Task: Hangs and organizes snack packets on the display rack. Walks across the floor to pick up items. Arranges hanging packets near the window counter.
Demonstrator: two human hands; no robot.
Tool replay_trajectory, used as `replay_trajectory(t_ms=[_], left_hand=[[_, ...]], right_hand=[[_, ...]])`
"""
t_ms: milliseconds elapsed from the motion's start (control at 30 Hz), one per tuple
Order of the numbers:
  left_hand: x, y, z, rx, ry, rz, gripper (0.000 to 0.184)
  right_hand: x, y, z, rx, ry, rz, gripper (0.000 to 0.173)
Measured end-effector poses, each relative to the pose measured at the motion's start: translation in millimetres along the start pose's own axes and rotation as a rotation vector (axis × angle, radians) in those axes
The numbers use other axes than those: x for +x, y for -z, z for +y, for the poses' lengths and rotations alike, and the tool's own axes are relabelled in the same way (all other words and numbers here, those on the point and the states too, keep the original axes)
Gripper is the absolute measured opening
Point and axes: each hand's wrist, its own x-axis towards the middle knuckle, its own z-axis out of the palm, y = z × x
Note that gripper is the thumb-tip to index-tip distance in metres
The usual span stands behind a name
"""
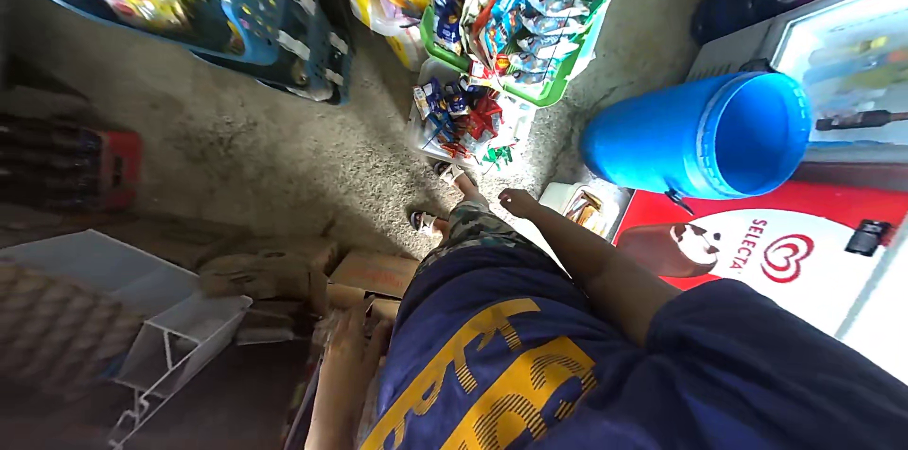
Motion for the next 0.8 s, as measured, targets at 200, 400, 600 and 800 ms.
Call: replay_trajectory(t_ms=[200,400,600,800], left_hand=[[15.3,7.6,45.2,-0.013,0.159,-0.100,0.048],[50.1,12.7,106.1,0.012,0.275,-0.222,0.045],[73.6,16.6,144.2,0.008,0.345,-0.243,0.045],[81.0,15.6,162.4,0.032,0.413,-0.242,0.045]], right_hand=[[26.7,93.8,-0.1,0.137,-0.083,0.511,0.036],[69.9,208.3,-5.6,0.355,-0.196,0.778,0.037],[111.4,263.5,-7.4,0.409,-0.257,0.724,0.039],[144.7,268.8,4.2,0.694,-0.276,0.698,0.029]])
